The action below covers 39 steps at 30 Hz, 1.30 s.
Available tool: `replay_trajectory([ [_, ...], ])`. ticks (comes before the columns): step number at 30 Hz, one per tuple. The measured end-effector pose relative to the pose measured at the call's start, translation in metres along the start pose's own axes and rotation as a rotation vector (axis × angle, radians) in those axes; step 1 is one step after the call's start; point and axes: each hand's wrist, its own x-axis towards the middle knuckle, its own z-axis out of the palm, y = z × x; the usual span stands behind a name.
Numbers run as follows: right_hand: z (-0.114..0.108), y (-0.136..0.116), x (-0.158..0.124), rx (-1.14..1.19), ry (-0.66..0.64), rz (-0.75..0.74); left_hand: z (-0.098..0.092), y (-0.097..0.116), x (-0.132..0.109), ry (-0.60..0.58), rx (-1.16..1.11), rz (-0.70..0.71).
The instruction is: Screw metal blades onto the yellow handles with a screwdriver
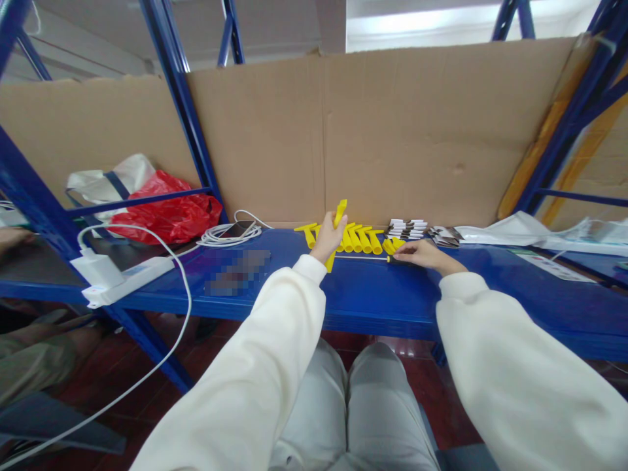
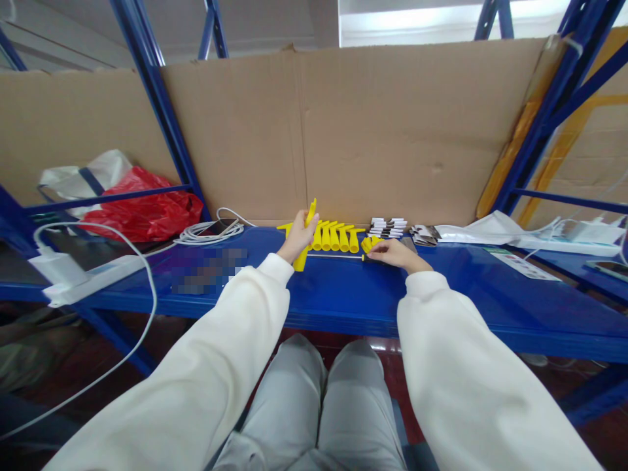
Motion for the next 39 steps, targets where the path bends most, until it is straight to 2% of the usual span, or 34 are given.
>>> replay_trajectory([
  [3,0.000,-0.004,-0.001,-0.026,-0.010,-0.003,0.002,-0.002,-0.003,-0.069,0.120,-0.020],
  [8,0.013,-0.013,0.000,-0.015,0.022,-0.047,0.016,-0.006,-0.016,-0.170,0.525,0.068],
  [11,0.017,-0.014,0.006,0.055,0.070,-0.056,0.025,-0.013,-0.025,-0.265,0.743,0.073],
  [13,0.013,-0.007,0.011,0.091,0.171,-0.004,0.027,-0.016,-0.029,-0.325,0.868,0.080],
  [15,0.004,0.006,0.014,0.072,0.366,0.093,0.025,-0.017,-0.032,-0.382,0.976,0.093],
  [18,-0.011,0.031,0.012,-0.041,0.671,0.319,0.018,-0.016,-0.034,-0.472,1.120,0.104],
  [20,-0.017,0.045,0.006,-0.097,0.750,0.493,0.015,-0.014,-0.034,-0.529,1.203,0.111],
  [22,-0.019,0.053,0.001,-0.156,0.749,0.566,0.013,-0.013,-0.034,-0.572,1.253,0.125],
  [26,-0.016,0.057,-0.003,-0.252,0.604,0.662,0.013,-0.013,-0.034,-0.603,1.258,0.137],
  [29,-0.015,0.060,0.000,-0.273,0.548,0.673,0.014,-0.013,-0.034,-0.609,1.262,0.133],
  [34,-0.013,0.069,0.006,-0.252,0.618,0.648,0.014,-0.012,-0.035,-0.595,1.233,0.140],
  [39,-0.010,0.067,0.006,-0.251,0.666,0.672,0.014,-0.012,-0.035,-0.587,1.207,0.133],
])
